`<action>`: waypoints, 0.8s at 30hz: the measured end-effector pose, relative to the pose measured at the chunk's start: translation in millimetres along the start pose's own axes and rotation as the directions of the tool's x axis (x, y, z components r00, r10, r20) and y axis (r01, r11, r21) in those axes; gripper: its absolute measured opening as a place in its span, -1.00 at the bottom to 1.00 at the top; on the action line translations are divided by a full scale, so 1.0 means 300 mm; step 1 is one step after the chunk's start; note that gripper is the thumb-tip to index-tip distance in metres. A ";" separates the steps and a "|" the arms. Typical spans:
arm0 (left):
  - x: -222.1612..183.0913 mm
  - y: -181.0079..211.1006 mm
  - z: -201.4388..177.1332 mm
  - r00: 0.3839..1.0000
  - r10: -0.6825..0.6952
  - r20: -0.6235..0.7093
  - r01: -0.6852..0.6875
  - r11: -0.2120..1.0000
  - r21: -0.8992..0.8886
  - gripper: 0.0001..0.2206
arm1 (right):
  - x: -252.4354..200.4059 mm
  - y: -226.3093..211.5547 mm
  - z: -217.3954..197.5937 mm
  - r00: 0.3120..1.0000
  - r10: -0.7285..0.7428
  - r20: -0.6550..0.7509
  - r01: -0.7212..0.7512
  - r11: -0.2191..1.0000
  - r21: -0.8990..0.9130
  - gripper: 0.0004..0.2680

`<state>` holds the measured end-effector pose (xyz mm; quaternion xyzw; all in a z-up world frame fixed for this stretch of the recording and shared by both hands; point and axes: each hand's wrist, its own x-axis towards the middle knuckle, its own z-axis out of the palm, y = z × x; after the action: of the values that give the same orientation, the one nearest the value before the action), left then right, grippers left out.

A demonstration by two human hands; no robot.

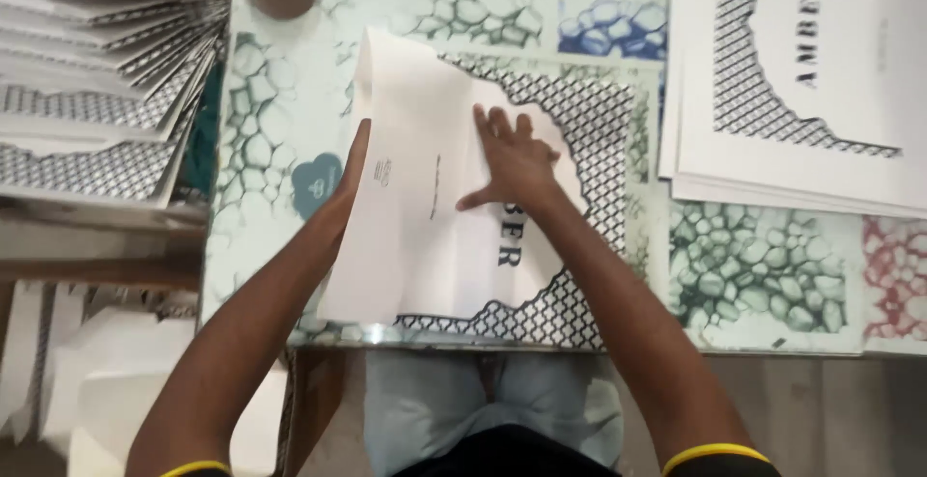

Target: The person is manually folding and assembling paper shopping bags on a table.

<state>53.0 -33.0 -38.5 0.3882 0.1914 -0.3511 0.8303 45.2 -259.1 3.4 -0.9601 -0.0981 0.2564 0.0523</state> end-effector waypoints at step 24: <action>0.586 -0.521 -0.469 0.989 0.113 -0.100 -0.083 0.962 0.262 -0.42 | -0.186 -0.022 0.271 0.983 -0.171 -0.068 0.179 0.975 0.132 0.25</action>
<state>51.9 -70.5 -310.0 0.5209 0.1720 -0.3084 0.7772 -44.1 -260.6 -38.9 -0.9487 -0.1628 0.2297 0.1436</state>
